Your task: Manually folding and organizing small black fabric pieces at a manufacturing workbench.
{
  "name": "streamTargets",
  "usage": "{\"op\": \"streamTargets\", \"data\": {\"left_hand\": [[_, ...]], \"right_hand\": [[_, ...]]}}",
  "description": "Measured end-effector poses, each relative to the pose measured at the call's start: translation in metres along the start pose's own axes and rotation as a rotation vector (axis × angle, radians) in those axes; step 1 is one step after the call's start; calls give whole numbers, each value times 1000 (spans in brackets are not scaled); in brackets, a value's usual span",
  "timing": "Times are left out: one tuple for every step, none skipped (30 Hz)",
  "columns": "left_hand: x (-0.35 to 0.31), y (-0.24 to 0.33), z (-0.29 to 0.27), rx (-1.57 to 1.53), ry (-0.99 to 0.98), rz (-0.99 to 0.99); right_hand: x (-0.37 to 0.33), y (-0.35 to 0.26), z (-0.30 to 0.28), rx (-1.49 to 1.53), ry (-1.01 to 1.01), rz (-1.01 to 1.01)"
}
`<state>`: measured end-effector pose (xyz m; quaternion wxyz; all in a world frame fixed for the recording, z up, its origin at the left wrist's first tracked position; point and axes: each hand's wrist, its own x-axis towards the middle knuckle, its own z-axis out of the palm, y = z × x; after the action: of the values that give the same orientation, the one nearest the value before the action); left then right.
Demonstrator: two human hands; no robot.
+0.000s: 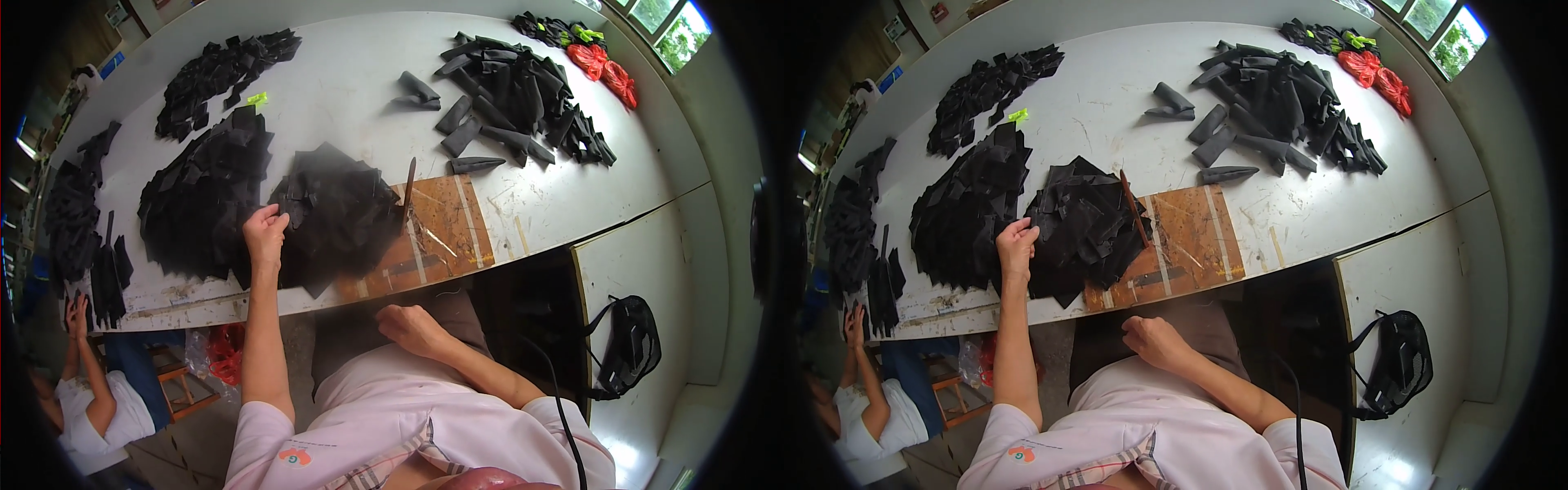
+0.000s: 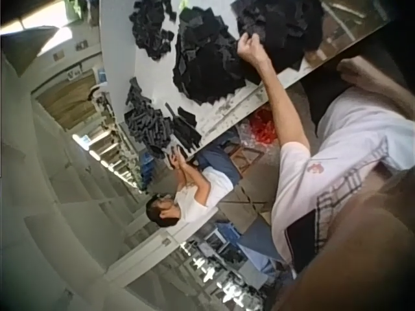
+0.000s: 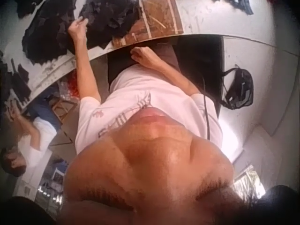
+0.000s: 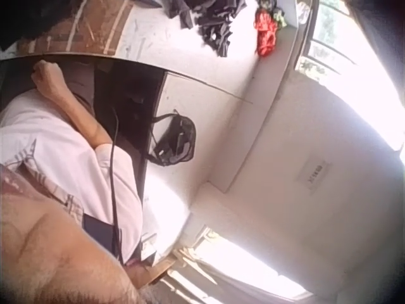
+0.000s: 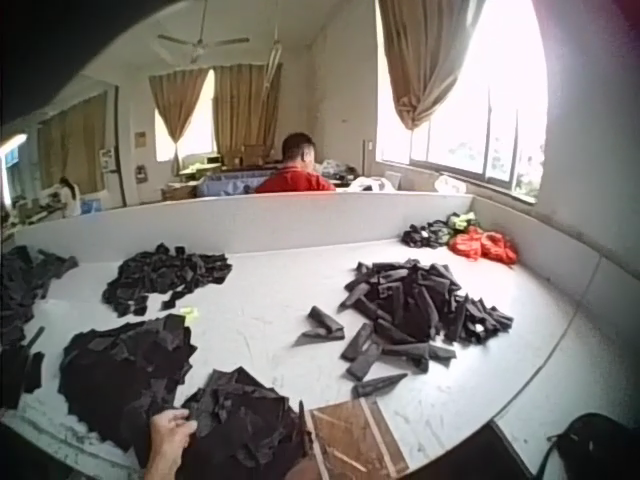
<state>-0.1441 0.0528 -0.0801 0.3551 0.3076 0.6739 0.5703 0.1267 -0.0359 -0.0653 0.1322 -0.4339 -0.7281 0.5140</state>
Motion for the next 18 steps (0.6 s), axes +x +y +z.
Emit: {"op": "streamTargets", "data": {"left_hand": [[2, 2, -3, -38, -8, -42], [4, 4, -5, -62, -2, -55], [6, 4, -7, -86, 6, -67], [7, 7, -7, -113, 19, -35], [7, 9, -8, -139, 36, 1], [5, 12, -9, -158, 71, 32], [4, 15, -6, -176, 98, 68], [4, 16, -6, -210, 118, 102], [1, 19, -6, -222, 149, 145], [-1, 21, -8, -247, 177, 175], [-4, 24, -10, -272, 204, 208], [-10, 29, -13, -267, 221, 209], [-15, 35, -12, -323, 226, 220], [-21, 41, -12, -378, 228, 232], [-27, 48, -10, -375, 230, 232], [-35, 54, -8, -512, 142, 180], [-44, 58, -4, -649, 46, 120], [-55, 60, 2, -726, -83, 77]], "right_hand": [[2, -2, -1, -14, -7, 14], [3, -1, -2, -10, -7, 3], [4, 2, 1, -21, 19, -22], [4, 2, 0, -17, 16, -16], [5, 1, 0, -14, 10, -13], [4, -3, -1, 13, -10, 17], [4, -2, -1, 15, -38, 15], [5, -1, 0, 13, -18, 9], [6, 0, 1, 11, 4, 2], [6, -3, 0, 18, -3, 5], [6, -6, -2, 18, -21, -2], [7, -11, -4, 58, -7, 6], [7, -14, -8, 98, 17, 20], [7, -16, -10, 96, 34, 24], [8, -19, -13, 98, 32, 24], [9, -24, -17, 203, 76, 4], [8, -29, -20, 309, 129, -10], [11, -35, -25, 368, 205, -67]]}}
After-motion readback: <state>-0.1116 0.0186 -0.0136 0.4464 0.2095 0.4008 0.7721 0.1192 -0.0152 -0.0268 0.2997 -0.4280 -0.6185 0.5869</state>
